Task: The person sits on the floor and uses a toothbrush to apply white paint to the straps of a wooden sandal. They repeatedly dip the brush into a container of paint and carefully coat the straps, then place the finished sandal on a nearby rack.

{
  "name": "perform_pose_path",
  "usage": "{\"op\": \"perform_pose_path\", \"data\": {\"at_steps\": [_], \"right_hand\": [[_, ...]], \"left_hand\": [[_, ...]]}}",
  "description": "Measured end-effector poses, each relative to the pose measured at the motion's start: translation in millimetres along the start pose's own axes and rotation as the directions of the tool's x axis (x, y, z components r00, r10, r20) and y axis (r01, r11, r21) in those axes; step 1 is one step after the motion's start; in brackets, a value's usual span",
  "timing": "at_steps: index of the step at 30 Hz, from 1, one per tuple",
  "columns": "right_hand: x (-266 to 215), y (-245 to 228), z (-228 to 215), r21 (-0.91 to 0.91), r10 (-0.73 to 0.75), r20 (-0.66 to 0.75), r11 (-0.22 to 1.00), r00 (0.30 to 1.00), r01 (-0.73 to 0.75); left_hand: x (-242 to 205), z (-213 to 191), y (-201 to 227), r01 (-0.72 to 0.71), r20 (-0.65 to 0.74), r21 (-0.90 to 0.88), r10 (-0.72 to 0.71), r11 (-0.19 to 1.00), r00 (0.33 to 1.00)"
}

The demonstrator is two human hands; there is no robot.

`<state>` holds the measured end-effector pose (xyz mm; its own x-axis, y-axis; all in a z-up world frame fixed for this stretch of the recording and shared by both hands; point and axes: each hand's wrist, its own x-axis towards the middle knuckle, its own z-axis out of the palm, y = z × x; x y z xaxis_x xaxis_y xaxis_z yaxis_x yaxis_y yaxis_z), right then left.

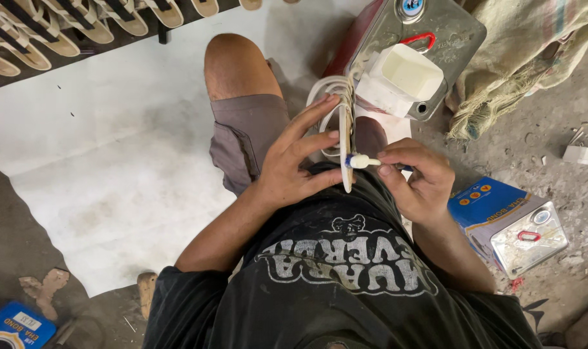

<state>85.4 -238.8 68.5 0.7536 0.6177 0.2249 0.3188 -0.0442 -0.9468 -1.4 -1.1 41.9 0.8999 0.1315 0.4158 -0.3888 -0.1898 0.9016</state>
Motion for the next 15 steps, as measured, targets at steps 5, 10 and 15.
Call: {"op": "perform_pose_path", "data": {"at_steps": [5, 10, 15], "right_hand": [[1, 2, 0, -0.030, 0.024, -0.072, 0.999, 0.997, -0.026], [7, 0, -3, 0.007, -0.052, 0.014, 0.999, 0.999, 0.052], [2, -6, -1, 0.051, -0.006, 0.062, 0.999, 0.998, 0.003]], "left_hand": [[1, 0, 3, -0.004, 0.074, -0.068, 0.009, 0.998, 0.997], [2, 1, 8, 0.041, 0.047, -0.069, -0.037, 0.997, 0.998], [0, -3, 13, 0.101, 0.034, -0.091, -0.099, 0.991, 0.995]]}}
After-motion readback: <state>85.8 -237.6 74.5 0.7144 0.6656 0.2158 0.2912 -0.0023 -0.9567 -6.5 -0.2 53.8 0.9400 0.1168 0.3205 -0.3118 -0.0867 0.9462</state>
